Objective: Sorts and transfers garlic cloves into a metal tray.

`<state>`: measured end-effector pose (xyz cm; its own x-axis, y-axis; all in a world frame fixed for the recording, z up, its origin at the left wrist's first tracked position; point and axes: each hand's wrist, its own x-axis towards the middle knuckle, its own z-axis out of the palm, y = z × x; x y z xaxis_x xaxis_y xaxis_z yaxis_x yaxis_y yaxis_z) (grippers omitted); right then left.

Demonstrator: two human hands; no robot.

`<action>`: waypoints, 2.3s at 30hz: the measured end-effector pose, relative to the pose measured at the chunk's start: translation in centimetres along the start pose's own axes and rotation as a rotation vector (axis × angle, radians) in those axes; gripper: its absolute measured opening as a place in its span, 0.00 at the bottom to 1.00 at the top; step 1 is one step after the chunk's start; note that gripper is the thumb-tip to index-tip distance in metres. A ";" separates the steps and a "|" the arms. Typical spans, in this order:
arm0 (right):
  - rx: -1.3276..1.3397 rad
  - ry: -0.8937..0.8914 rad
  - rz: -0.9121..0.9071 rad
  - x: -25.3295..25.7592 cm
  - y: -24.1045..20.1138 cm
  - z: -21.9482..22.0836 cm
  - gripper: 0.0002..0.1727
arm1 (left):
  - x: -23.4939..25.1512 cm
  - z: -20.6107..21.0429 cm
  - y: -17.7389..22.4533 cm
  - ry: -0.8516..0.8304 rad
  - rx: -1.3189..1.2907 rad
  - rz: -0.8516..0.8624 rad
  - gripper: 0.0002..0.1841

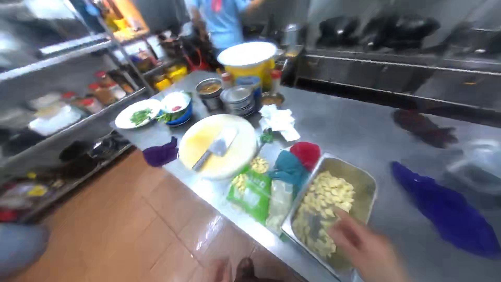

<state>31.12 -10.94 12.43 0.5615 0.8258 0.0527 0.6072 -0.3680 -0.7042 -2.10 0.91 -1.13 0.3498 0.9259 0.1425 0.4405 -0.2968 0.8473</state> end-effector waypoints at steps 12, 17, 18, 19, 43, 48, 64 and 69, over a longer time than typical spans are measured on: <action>-0.343 -0.564 0.179 19.5 -10.3 17.1 0.46 | 22.2 3.4 -0.4 -0.179 0.129 -0.551 0.30; -0.549 -0.677 0.140 18.2 -8.3 18.9 0.26 | 23.7 5.0 1.0 -0.415 0.210 -0.581 0.29; -0.563 -0.671 0.122 17.9 -8.2 18.5 0.29 | 23.8 5.2 1.0 -0.426 0.203 -0.562 0.29; -0.554 -0.666 0.116 17.6 -8.0 18.3 0.31 | 23.8 5.2 0.8 -0.442 0.197 -0.540 0.28; -0.400 -0.042 0.473 16.9 -6.7 20.7 0.25 | 31.1 5.0 0.4 -1.089 0.253 -0.050 0.26; -0.413 0.333 0.325 15.2 -6.1 20.1 0.19 | 28.6 4.6 -0.9 -0.797 -0.114 0.344 0.23; -0.181 0.502 0.104 14.1 -9.1 13.4 0.15 | 29.5 1.6 7.9 -0.587 -0.315 0.458 0.20; -0.121 0.553 0.081 14.4 -9.1 14.0 0.13 | 30.3 1.4 8.9 -0.613 -0.340 0.474 0.18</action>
<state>25.83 10.33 9.72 0.7999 0.4583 0.3874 0.5916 -0.4944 -0.6368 13.58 25.99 10.06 0.8647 0.4017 0.3017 -0.1039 -0.4447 0.8897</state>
